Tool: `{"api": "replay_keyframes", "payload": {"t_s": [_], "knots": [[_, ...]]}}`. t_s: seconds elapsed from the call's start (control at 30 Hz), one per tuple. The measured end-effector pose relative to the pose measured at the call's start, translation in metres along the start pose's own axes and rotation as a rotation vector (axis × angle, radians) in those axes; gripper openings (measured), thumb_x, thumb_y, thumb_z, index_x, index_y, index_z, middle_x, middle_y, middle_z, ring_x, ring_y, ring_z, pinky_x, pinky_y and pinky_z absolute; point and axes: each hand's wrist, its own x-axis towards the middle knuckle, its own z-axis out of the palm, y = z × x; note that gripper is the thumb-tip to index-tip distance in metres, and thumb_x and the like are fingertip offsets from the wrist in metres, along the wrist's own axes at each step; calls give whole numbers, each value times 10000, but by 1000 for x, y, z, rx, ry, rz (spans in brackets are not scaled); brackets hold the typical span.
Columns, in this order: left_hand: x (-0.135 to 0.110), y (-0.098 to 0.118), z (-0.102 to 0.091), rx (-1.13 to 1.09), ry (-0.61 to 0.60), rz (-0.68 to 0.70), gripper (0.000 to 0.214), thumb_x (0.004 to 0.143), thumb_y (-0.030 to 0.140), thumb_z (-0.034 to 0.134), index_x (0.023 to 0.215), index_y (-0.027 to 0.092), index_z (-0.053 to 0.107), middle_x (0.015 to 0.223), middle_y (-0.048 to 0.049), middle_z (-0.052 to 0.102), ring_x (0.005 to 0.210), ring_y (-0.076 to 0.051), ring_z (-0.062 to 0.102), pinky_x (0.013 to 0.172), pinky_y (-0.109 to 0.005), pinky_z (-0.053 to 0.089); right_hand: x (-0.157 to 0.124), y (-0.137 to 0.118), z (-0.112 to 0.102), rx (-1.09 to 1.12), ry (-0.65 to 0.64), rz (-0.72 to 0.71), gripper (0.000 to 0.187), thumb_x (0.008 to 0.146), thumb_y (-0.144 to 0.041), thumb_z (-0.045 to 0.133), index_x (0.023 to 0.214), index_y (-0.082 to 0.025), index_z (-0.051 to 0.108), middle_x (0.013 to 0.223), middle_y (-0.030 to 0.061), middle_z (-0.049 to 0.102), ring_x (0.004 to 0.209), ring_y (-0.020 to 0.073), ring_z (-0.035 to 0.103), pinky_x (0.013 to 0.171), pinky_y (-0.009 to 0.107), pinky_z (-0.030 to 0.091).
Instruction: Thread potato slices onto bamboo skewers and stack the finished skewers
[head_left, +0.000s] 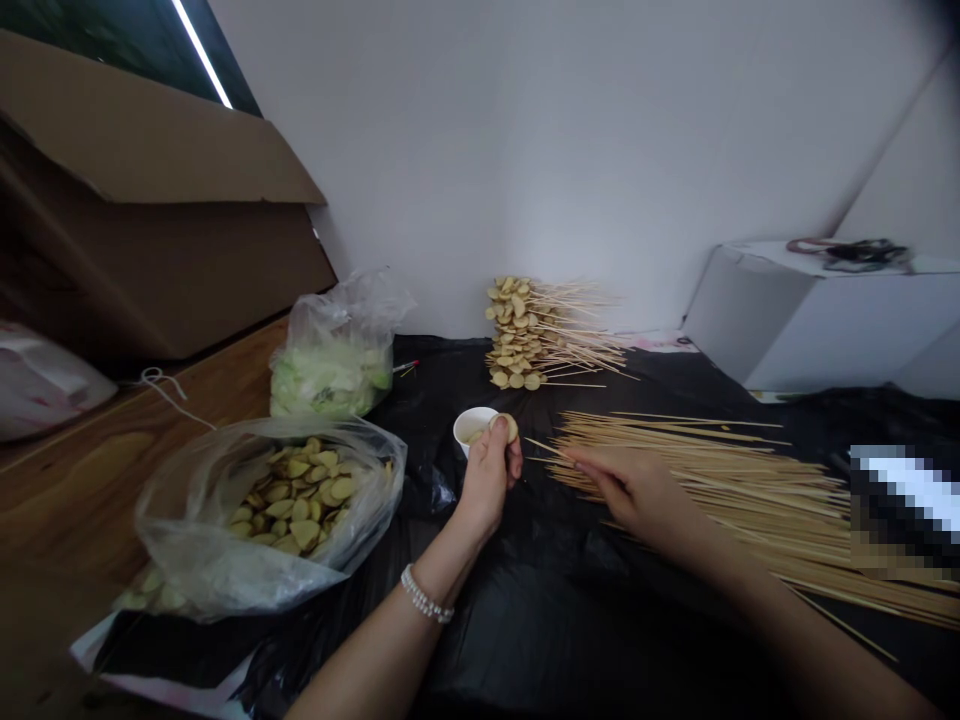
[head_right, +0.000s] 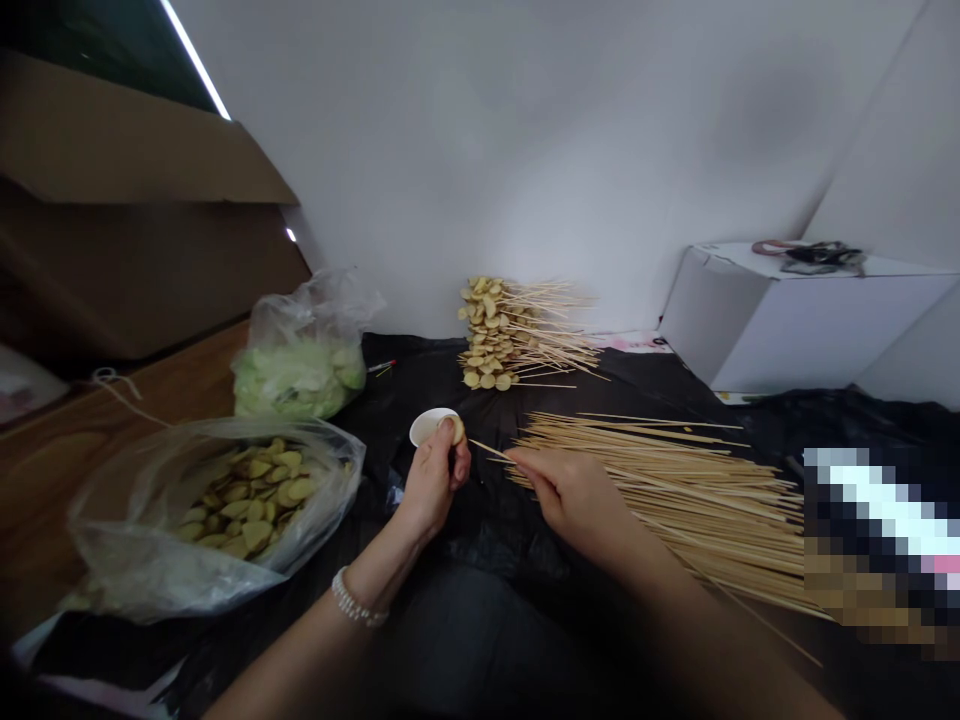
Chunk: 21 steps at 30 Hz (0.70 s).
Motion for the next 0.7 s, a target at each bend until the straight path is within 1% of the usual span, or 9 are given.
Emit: {"api": "replay_keyframes", "payload": {"t_s": [0.1,0.27,0.5,0.6,0.7], "knots": [[0,1,1,-27,-20,-21,505,874,601,358,594,189,446,396,50,372,364,-71,289,383,-221,184,0,-1,0,-1,-6,3,318,903,-145,434,1118,-185,666,1085,51,713,959,170,681,836,295,547],[-2,1,3,-45,-33,-27,479,872,589,383,619,188,455,395,55,375,365,-70,283,378,-212,176,0,0,2,-7,-1,18,327,898,-142,438,1130,-195,662,1093,53,710,971,181,678,839,317,550],[-3,2,4,-15,-37,-40,489,865,607,372,628,188,460,402,55,375,369,-74,291,374,-210,186,0,0,2,-14,-19,8,320,908,-144,426,1127,-161,659,1103,64,706,979,178,673,841,306,543],[-3,3,3,22,-36,-28,492,867,613,354,634,191,455,405,56,377,369,-76,291,375,-211,196,0,0,2,-33,-28,13,323,908,-148,424,1132,-163,655,1096,60,708,964,185,676,837,327,546],[-4,2,4,105,-38,14,483,882,589,343,632,191,454,410,54,388,374,-75,310,390,-210,225,-1,0,4,-52,-40,21,338,909,-149,406,1142,-160,650,1104,67,704,966,194,674,842,348,544]]}}
